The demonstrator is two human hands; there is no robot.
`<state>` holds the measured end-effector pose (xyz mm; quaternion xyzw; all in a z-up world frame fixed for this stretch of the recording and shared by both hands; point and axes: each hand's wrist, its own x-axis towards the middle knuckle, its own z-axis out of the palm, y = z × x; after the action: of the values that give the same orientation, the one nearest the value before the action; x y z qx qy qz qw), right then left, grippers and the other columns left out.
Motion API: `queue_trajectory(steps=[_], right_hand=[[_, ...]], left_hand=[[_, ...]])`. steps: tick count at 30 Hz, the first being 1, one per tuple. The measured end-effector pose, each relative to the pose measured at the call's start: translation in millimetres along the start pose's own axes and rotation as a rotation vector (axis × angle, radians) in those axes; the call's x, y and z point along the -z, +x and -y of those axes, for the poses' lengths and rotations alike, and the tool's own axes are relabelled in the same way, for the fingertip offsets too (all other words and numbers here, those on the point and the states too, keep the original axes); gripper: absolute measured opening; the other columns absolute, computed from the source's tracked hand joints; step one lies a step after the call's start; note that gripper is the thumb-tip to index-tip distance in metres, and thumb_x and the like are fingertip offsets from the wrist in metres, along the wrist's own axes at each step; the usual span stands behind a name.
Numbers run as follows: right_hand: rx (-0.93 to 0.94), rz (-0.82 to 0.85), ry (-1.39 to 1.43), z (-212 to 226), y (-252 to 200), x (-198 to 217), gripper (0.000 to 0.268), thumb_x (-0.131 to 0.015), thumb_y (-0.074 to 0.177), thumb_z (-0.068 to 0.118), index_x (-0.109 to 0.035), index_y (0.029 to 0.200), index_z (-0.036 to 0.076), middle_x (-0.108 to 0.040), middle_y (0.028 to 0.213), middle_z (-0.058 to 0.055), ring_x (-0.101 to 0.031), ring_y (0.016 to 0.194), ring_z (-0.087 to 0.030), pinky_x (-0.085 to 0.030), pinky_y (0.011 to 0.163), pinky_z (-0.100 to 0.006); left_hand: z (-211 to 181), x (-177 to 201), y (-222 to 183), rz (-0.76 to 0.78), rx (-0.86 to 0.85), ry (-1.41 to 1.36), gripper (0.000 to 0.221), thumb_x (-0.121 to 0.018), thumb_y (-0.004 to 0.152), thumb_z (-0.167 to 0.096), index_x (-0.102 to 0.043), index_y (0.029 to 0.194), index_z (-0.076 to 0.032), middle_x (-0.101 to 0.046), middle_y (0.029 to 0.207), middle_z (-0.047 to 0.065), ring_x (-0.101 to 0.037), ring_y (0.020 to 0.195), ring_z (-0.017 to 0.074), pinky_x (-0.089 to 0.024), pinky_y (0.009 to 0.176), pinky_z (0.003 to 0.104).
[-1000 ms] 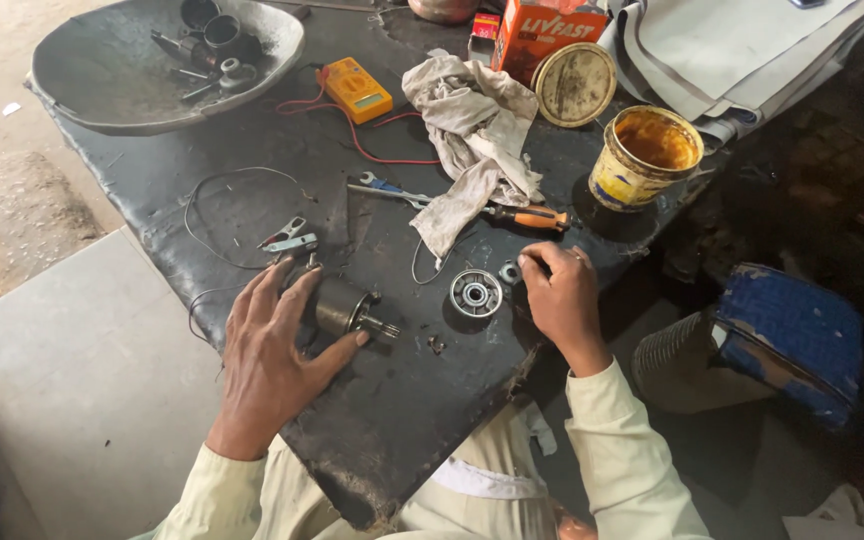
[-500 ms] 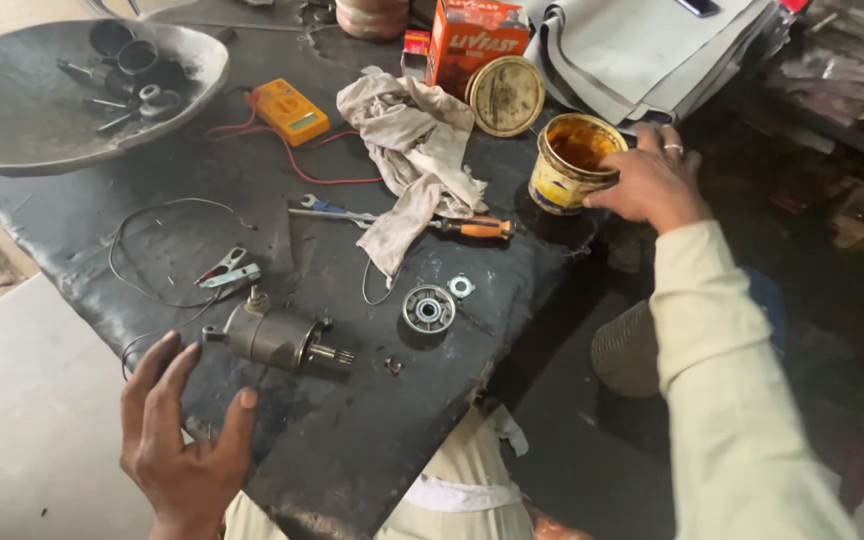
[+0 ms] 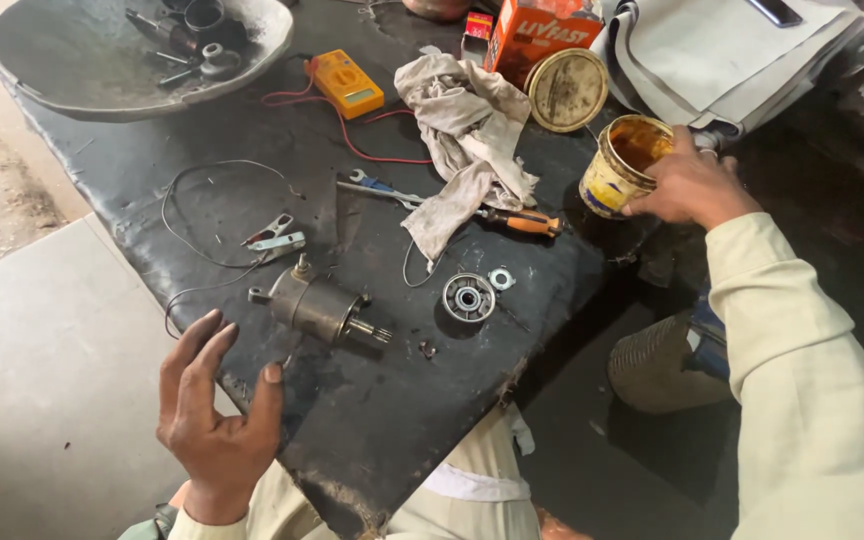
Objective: The person sits at a workshop table and works on a starter motor, pulling the cylindrical motor apart by hand, separating the end cap and drive assembly, handling small bearings and screws, and using a screwdriver on the housing while another person stands nearby.
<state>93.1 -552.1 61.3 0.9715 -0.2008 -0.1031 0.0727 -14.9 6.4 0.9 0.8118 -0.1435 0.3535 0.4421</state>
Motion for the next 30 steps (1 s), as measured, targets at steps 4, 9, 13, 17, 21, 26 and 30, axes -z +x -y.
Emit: queue_trajectory(steps=[4,9,13,17,21,26,30], right_hand=[[0.009,-0.049,0.038,7.0,-19.9,11.1,0.081,-0.09,0.067,0.054,-0.068,0.136,0.018,-0.029,0.162,-0.019,-0.033,0.148,-0.047,-0.027,0.117,-0.065],[0.125,-0.477,0.153,42.0,-104.2,27.4,0.082,-0.091,0.076,0.042,-0.059,0.144,0.009,-0.032,0.159,-0.029,-0.037,0.138,-0.05,-0.032,0.107,-0.058],[0.518,-0.444,0.68,118.4,-177.3,-8.7,0.076,-0.086,0.077,0.031,-0.054,0.142,0.007,-0.064,0.139,-0.02,-0.062,0.129,-0.034,-0.047,0.109,-0.045],[0.723,-0.526,0.707,176.0,-194.6,-43.2,0.089,-0.089,0.074,0.027,-0.045,0.146,0.001,-0.065,0.133,-0.025,-0.062,0.122,-0.04,-0.043,0.106,-0.048],[0.609,-0.466,0.742,188.6,-190.0,-54.1,0.089,-0.089,0.075,0.027,-0.044,0.149,0.004,-0.072,0.119,-0.018,-0.068,0.113,-0.034,-0.043,0.107,-0.048],[0.644,-0.522,1.003,193.6,-218.9,-50.5,0.091,-0.088,0.074,0.016,-0.041,0.15,0.003,-0.07,0.13,-0.018,-0.065,0.123,-0.031,-0.045,0.109,-0.045],[0.784,-0.568,1.076,209.6,-252.3,-47.6,0.097,-0.092,0.073,0.018,-0.037,0.15,0.0,-0.068,0.136,-0.018,-0.059,0.134,-0.034,-0.035,0.118,-0.049]], left_hand=[[-6.3,-0.2,-3.2,-0.019,-0.01,-0.025,0.043,-0.077,0.084,-0.004,-0.065,0.124,0.004,-0.064,0.135,0.022,-0.066,0.126,0.0356,-0.055,0.107,0.041],[-13.1,0.3,-12.8,-0.032,-0.018,-0.026,0.042,-0.077,0.084,-0.005,-0.064,0.124,0.004,-0.064,0.133,0.023,-0.066,0.125,0.0359,-0.057,0.105,0.04],[-24.3,-6.7,-21.2,-0.047,-0.057,-0.076,0.043,-0.074,0.084,-0.003,-0.062,0.125,0.004,-0.065,0.129,0.022,-0.068,0.118,0.0343,-0.058,0.101,0.039],[-35.7,-17.2,-37.4,0.019,-0.062,-0.248,0.043,-0.073,0.083,-0.001,-0.062,0.124,0.004,-0.067,0.124,0.02,-0.073,0.103,0.0275,-0.062,0.09,0.034],[-54.5,-23.3,-43.8,0.097,-0.01,-0.288,0.044,-0.076,0.079,-0.002,-0.065,0.121,0.003,-0.07,0.116,0.017,-0.075,0.091,0.0219,-0.061,0.082,0.03],[-73.2,-41.7,-41.3,0.316,0.477,-0.531,0.034,-0.071,0.09,-0.008,-0.068,0.122,0.003,-0.079,0.107,0.01,-0.076,0.085,0.0162,-0.061,0.075,0.029],[-72.9,-55.4,-25.5,0.433,0.855,-0.997,0.038,-0.059,0.099,-0.016,-0.062,0.133,0.001,-0.076,0.111,0.009,-0.074,0.092,0.0137,-0.062,0.081,0.029]])
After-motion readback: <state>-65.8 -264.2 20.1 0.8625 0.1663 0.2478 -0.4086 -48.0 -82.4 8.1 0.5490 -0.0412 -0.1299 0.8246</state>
